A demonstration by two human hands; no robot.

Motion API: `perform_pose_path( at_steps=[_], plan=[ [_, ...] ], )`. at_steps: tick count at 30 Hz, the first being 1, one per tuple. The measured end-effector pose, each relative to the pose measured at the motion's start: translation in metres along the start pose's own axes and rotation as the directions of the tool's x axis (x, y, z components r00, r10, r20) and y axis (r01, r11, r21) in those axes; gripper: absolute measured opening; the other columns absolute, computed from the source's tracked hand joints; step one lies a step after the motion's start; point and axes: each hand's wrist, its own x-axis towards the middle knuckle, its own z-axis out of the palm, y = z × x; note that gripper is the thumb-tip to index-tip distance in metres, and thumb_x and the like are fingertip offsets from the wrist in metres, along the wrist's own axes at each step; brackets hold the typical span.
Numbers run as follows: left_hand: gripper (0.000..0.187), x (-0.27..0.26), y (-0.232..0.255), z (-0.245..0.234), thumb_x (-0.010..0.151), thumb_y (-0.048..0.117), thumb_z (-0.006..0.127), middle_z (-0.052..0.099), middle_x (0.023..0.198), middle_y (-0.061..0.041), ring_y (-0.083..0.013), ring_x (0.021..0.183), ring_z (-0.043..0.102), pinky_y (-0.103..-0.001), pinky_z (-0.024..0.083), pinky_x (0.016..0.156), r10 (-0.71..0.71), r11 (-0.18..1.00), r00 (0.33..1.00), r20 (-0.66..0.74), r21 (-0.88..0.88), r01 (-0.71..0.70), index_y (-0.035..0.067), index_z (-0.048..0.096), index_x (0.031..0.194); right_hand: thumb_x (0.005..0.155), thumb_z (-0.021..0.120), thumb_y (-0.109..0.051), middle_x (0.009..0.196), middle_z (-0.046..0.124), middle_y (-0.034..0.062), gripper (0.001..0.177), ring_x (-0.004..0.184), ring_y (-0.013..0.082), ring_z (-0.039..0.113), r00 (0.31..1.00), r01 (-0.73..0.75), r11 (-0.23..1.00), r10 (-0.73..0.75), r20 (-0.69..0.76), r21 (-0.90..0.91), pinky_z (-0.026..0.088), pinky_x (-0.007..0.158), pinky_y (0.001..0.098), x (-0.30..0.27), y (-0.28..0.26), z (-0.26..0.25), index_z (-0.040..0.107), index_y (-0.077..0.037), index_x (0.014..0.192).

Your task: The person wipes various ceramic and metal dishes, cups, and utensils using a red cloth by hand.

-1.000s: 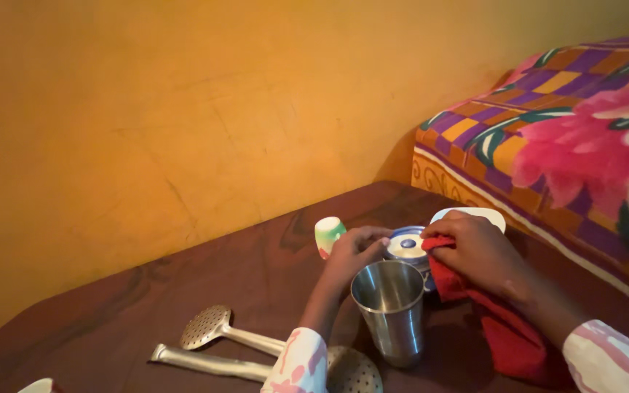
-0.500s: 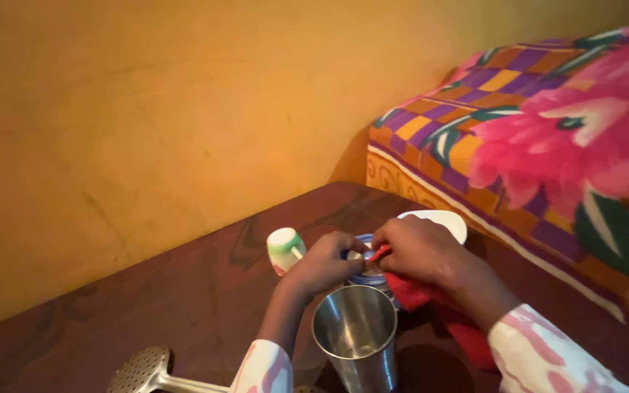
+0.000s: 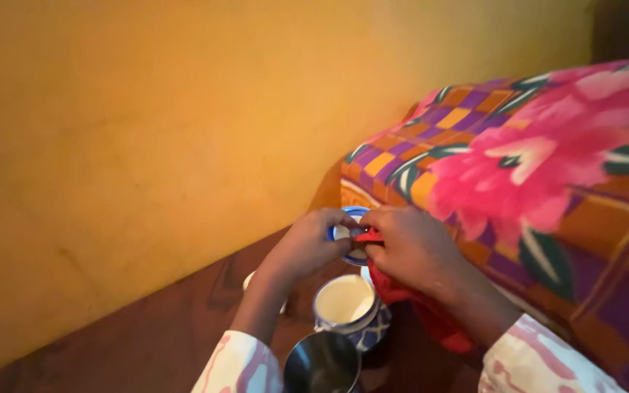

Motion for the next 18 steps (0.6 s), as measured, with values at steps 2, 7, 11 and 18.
perform_pose_path(
  at_steps=[2,7,11,18],
  plan=[
    [0.035,0.017,0.028,0.000,0.078,0.020,0.074,0.077,0.101,-0.015,-0.0265,0.093,0.076,-0.037,0.059,0.083,0.020,0.999,1.000,-0.001,0.033,-0.020,0.008,0.075,0.112,0.072,0.074,-0.023,0.090,0.073,0.0144,0.030,0.088,0.0361,0.070,0.999,-0.028,0.999,0.029,0.020,-0.028,0.055,0.077,0.0480,0.005,0.008,-0.031,0.077,-0.015,0.101],
    [0.036,0.067,0.088,0.020,0.079,0.021,0.072,0.078,0.098,-0.014,-0.0248,0.089,0.076,-0.036,0.059,0.081,0.146,0.989,0.989,-0.005,0.027,-0.146,0.009,0.075,0.112,0.070,0.078,-0.024,0.088,0.074,0.0186,0.039,0.083,0.0375,0.072,0.999,-0.025,0.990,0.020,-0.035,-0.138,0.056,0.075,0.0469,0.009,0.046,-0.111,0.077,-0.013,0.107],
    [0.035,0.111,0.119,0.071,0.079,0.025,0.075,0.077,0.096,-0.013,-0.0242,0.088,0.075,-0.036,0.057,0.078,0.208,0.972,0.974,-0.088,-0.089,-0.215,0.008,0.075,0.110,0.069,0.081,-0.026,0.087,0.076,0.0168,0.039,0.082,0.0309,0.076,0.999,-0.038,0.991,0.038,-0.003,-0.130,0.059,0.075,0.0399,0.007,0.096,-0.164,0.077,-0.010,0.104],
    [0.059,0.193,0.136,0.173,0.084,0.028,0.077,0.069,0.109,-0.013,-0.0211,0.099,0.070,-0.033,0.057,0.080,0.256,0.792,0.941,-0.222,-0.510,-0.336,0.007,0.050,0.133,0.070,0.081,-0.026,0.086,0.079,0.0115,0.034,0.081,0.0261,0.077,0.983,-0.117,0.952,0.151,0.103,-0.282,0.059,0.076,0.0376,0.012,0.172,-0.212,0.081,-0.015,0.103]
  ],
)
